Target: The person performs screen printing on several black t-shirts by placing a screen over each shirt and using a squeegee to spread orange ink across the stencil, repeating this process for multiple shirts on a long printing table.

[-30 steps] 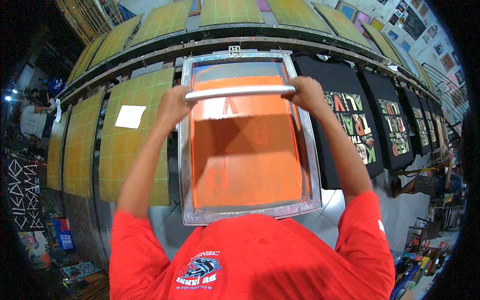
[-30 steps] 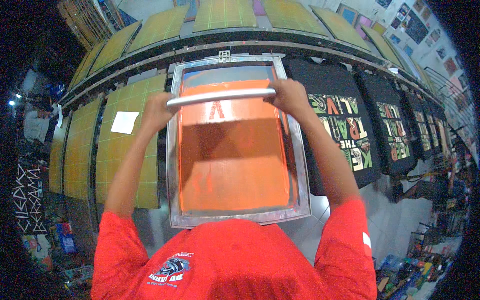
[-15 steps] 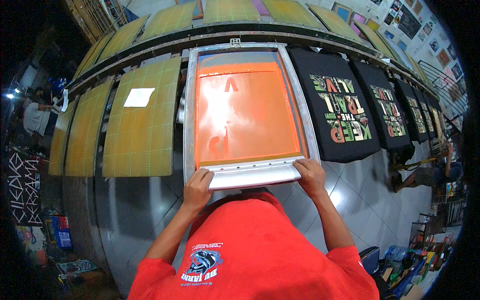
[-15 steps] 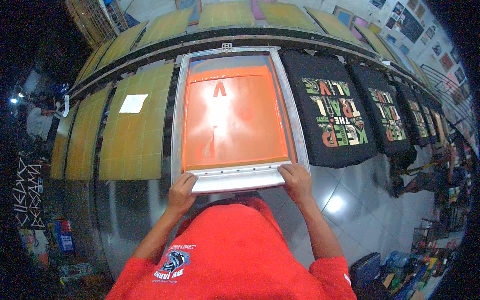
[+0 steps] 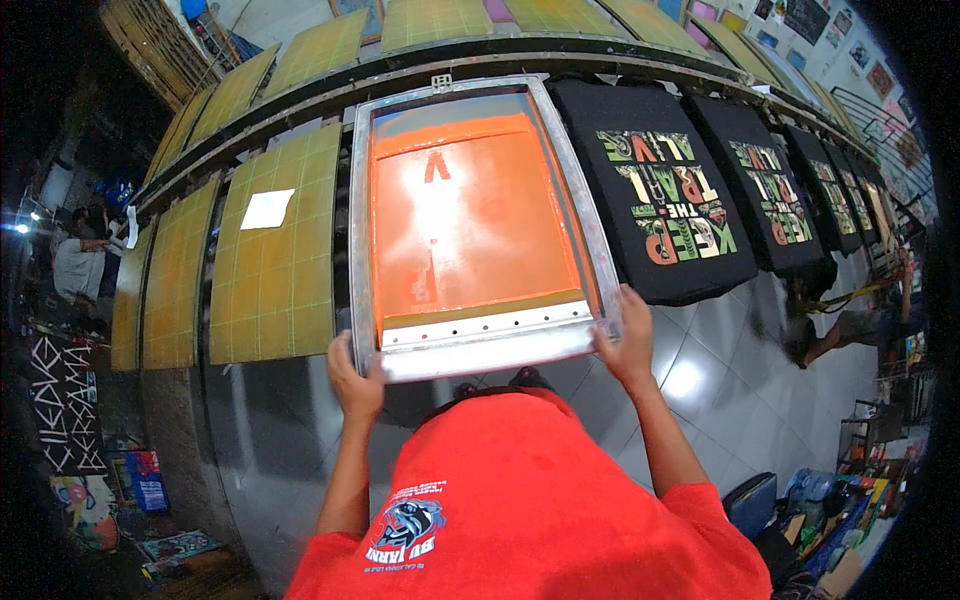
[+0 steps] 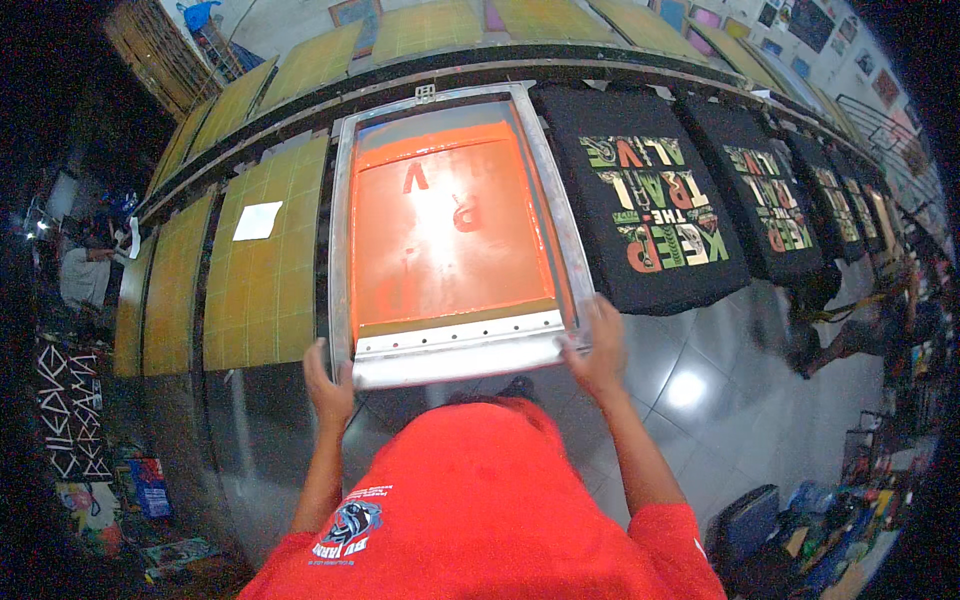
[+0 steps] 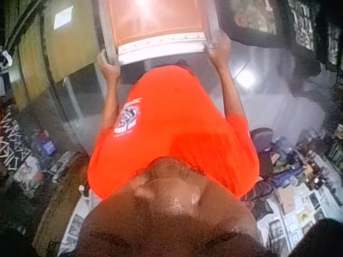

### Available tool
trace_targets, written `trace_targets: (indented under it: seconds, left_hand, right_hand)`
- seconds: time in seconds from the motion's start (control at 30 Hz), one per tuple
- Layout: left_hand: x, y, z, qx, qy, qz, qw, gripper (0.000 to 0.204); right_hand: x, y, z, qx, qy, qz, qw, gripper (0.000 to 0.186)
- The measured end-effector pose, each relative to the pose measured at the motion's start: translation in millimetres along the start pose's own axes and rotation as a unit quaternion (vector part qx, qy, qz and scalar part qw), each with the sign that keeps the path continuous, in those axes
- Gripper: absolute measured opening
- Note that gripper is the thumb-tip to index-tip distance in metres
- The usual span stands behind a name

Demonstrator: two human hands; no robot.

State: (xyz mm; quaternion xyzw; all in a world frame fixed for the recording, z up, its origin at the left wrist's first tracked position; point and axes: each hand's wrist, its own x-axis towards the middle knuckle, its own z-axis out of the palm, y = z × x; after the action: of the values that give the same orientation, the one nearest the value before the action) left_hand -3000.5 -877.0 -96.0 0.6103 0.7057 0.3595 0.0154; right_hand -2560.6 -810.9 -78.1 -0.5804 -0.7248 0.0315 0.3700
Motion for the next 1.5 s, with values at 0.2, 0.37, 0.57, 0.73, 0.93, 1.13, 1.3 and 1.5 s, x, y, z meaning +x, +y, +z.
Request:
trace_targets:
  seconds: [0.2,0.37,0.57,0.73,0.93,1.13,1.3,1.5]
  left_hand:
    - [25.7,-53.5,31.2,-0.239,-0.126,-0.360,0.893,0.054]
    - [40.1,-8.4,21.8,-0.065,-0.099,-0.339,0.933,0.063]
    - [38.1,-4.5,-17.2,-0.033,-0.133,-0.332,0.933,0.061]
    - [26.3,-57.9,-49.6,-0.094,-0.082,-0.312,0.942,0.060]
    - [45.3,-182.7,-119.2,-0.093,-0.053,-0.293,0.950,0.058]
    - [79.2,-321.1,-207.8,-0.057,-0.052,-0.278,0.957,0.060]
    - [79.2,-441.6,-251.2,-0.062,-0.011,-0.257,0.964,0.061]
    - [104.1,-514.0,-264.6,-0.051,-0.048,-0.303,0.950,0.062]
  right_hand:
    - [24.2,67.0,39.9,0.222,-0.159,0.383,0.882,0.048]
    - [15.2,79.6,59.4,0.128,-0.078,0.265,0.953,0.048]
    - [13.2,49.3,25.4,0.156,-0.088,0.286,0.941,0.047]
    - [3.5,-11.9,30.4,0.160,-0.071,0.249,0.952,0.044]
    - [-3.6,-132.6,114.7,0.147,-0.079,0.259,0.951,0.043]
    - [-16.7,-255.0,237.0,0.173,-0.075,0.225,0.956,0.039]
    - [-8.3,-372.2,279.5,0.190,-0.107,0.252,0.943,0.040]
    - [9.1,-419.4,330.3,0.177,-0.114,0.232,0.950,0.039]
